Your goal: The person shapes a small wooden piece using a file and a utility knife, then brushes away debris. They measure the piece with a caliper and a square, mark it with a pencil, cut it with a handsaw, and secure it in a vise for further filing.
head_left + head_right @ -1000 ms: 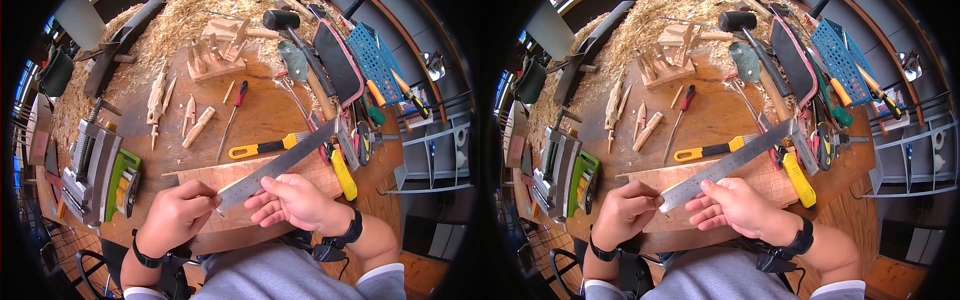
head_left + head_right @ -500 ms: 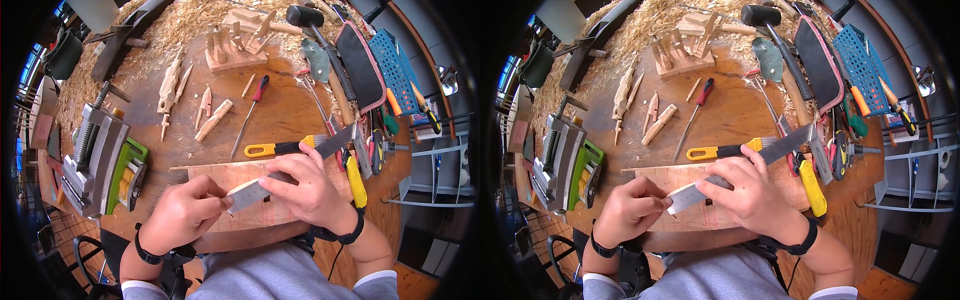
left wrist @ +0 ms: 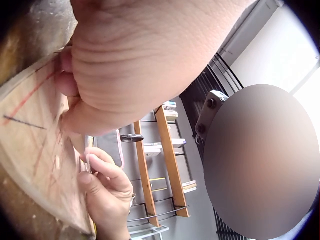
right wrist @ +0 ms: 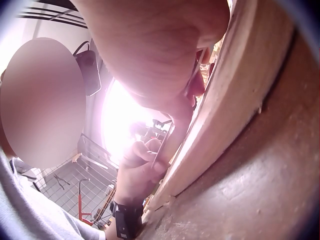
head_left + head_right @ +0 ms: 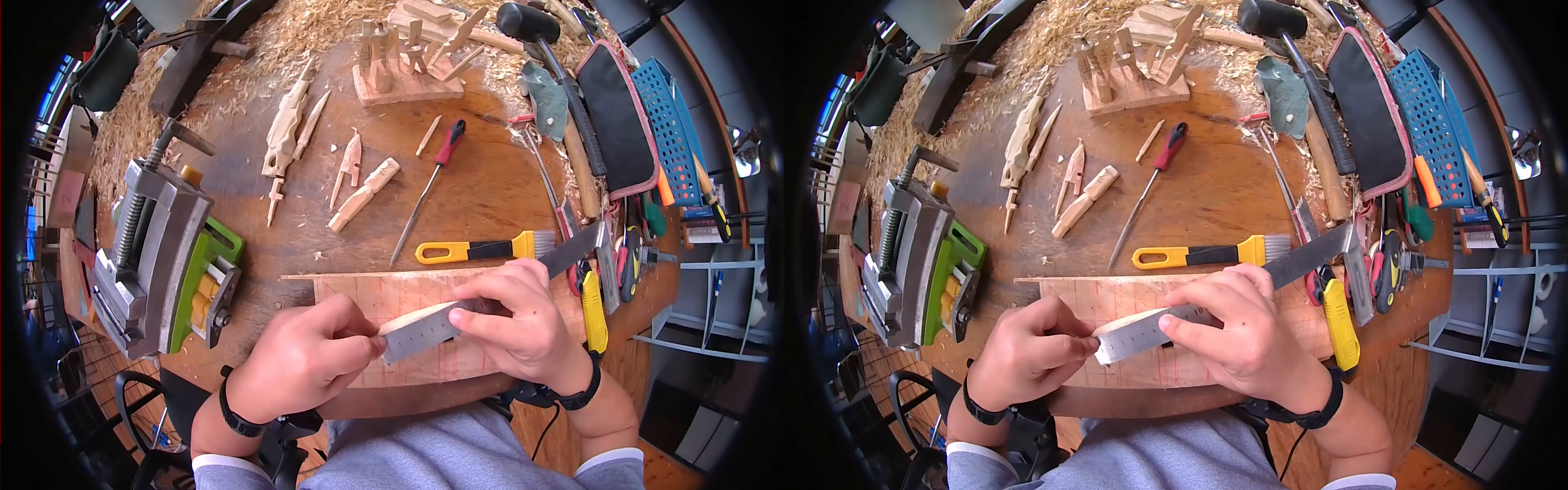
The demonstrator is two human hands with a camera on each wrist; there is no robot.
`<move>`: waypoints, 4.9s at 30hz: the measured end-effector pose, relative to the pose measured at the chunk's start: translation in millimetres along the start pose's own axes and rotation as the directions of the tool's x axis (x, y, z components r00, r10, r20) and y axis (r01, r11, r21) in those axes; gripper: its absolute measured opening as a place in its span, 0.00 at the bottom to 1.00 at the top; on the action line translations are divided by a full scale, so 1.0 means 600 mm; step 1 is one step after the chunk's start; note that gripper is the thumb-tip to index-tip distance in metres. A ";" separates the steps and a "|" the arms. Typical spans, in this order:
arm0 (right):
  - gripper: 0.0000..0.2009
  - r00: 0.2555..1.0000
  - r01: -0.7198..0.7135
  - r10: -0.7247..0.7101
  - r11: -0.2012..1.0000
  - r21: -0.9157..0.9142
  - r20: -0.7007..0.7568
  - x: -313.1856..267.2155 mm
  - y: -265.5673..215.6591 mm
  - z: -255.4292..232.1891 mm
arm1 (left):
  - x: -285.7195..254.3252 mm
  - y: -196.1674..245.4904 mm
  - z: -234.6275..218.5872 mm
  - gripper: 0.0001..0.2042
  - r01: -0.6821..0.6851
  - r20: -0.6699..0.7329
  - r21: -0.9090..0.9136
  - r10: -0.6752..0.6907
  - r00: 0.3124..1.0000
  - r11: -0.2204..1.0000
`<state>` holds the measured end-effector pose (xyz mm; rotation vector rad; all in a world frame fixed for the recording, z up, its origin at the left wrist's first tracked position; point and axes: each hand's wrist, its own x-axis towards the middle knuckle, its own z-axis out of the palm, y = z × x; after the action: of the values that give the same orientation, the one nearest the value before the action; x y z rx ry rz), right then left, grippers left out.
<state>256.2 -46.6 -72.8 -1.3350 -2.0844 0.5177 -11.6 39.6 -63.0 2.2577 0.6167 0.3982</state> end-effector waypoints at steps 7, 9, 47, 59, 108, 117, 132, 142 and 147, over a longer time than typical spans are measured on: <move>0.19 1.000 -0.006 0.006 1.000 -0.014 -0.013 0.004 -0.002 0.000 | 0.001 -0.001 0.003 0.08 -0.039 -0.018 0.010 0.039 0.999 0.999; 0.20 1.000 -0.007 0.006 1.000 -0.017 -0.016 0.004 -0.003 0.000 | 0.001 -0.001 0.003 0.09 -0.043 -0.013 0.011 0.043 0.999 0.999; 0.21 1.000 -0.010 0.010 1.000 -0.028 0.003 0.002 -0.006 -0.003 | 0.003 0.001 0.005 0.05 -0.044 -0.025 0.043 0.045 0.999 0.998; 0.20 1.000 -0.004 0.004 0.999 -0.046 -0.005 0.000 -0.005 0.001 | 0.005 0.001 0.008 0.04 -0.068 -0.048 0.044 0.070 0.996 0.997; 0.04 0.991 -0.073 0.058 0.991 -0.115 -0.123 0.209 0.123 -0.144 | 0.002 -0.002 0.008 0.04 -0.086 -0.093 0.021 0.087 0.992 0.996; 0.14 0.795 -0.575 0.459 0.365 0.732 0.396 0.147 -0.022 -0.110 | -0.002 -0.008 0.011 0.06 -0.085 -0.062 0.011 0.086 0.994 0.996; 0.05 0.936 -0.332 0.186 0.748 0.575 0.298 0.112 -0.036 0.002 | 0.000 0.000 0.005 0.06 -0.074 -0.043 0.054 0.076 0.996 0.996; 0.05 0.947 -0.286 0.119 0.735 0.615 0.298 0.110 -0.031 0.015 | -0.001 0.002 0.007 0.05 -0.042 -0.056 0.065 0.046 0.997 0.997; 0.06 0.956 -0.249 0.096 0.762 0.598 0.276 0.109 -0.032 0.022 | -0.001 0.000 0.004 0.05 -0.060 -0.045 0.063 0.063 0.997 0.996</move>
<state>214.2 4.8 -52.9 -1.0906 -1.7052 1.3772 -11.2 37.5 -64.6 2.3366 0.5914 0.4695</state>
